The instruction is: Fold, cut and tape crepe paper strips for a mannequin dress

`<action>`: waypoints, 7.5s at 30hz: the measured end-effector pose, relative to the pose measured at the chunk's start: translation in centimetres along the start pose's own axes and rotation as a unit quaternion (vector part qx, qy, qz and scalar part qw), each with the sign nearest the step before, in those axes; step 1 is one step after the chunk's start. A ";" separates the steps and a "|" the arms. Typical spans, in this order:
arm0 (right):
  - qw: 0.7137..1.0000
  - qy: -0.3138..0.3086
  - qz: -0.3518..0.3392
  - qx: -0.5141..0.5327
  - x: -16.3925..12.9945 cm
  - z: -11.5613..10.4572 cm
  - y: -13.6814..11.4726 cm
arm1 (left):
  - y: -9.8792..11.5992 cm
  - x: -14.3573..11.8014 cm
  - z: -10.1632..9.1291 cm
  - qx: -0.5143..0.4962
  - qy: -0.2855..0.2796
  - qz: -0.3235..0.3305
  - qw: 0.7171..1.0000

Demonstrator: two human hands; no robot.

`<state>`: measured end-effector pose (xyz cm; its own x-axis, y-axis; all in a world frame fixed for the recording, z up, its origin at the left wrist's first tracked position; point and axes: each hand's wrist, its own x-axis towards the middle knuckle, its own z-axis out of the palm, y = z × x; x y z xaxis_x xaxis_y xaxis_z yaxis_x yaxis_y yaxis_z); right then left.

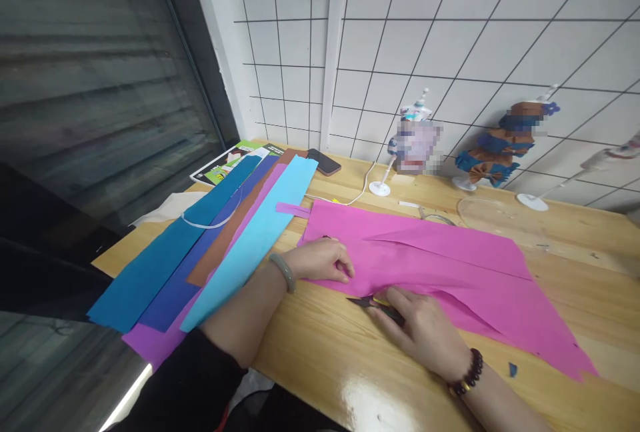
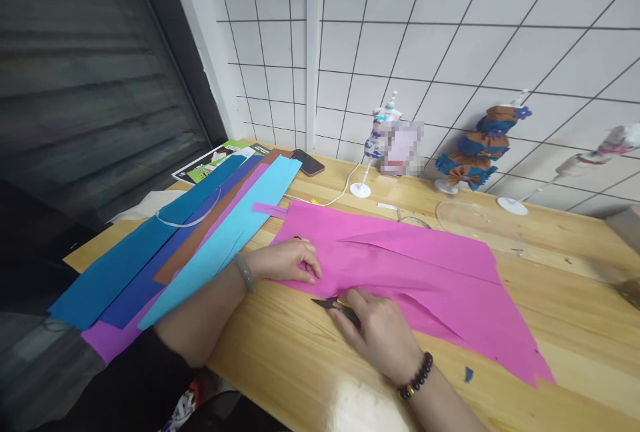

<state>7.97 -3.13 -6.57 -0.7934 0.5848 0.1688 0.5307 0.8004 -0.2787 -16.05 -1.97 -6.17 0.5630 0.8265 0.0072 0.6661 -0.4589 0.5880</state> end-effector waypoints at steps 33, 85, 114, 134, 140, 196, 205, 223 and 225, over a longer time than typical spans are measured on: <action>1.000 0.012 -0.010 0.005 -0.1 0.6 0.0 | -0.6 0.0 0.1 0.001 0.005 0.029 1.000; 1.000 0.020 -0.009 0.001 1.8 1.4 -1.7 | -0.9 0.1 0.6 0.009 0.011 0.017 1.000; 0.999 0.033 -0.013 0.002 2.2 1.8 -2.6 | -0.8 0.0 0.3 -0.013 0.008 0.010 1.000; 1.000 0.011 -0.008 -0.003 2.7 1.7 -3.3 | -0.2 -2.6 -2.6 -0.059 -0.060 -0.190 0.978; 1.000 0.018 -0.011 0.009 3.0 2.0 -3.5 | 0.1 -2.6 -2.7 -0.051 -0.058 -0.198 0.977; 0.999 0.009 0.022 -0.022 3.9 2.9 -5.2 | -0.3 -2.6 -2.5 -0.029 -0.058 -0.200 0.978; 0.999 0.012 0.023 -0.031 4.4 3.0 -5.8 | -0.3 -2.6 -2.5 -0.026 -0.061 -0.201 0.977; 0.999 0.010 0.015 -0.029 4.8 3.1 -6.1 | -0.4 -2.7 -2.4 -0.044 -0.061 -0.202 0.976; 0.999 0.008 0.015 -0.031 4.8 3.0 -6.3 | -0.5 -2.7 -2.4 -0.046 -0.061 -0.200 0.977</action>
<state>-0.09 -5.71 -6.85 -0.7716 0.6110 0.1769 0.5726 0.7883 -0.2249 -19.04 -3.18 -4.56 0.3243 0.8859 -0.3317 0.8015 -0.0711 0.5938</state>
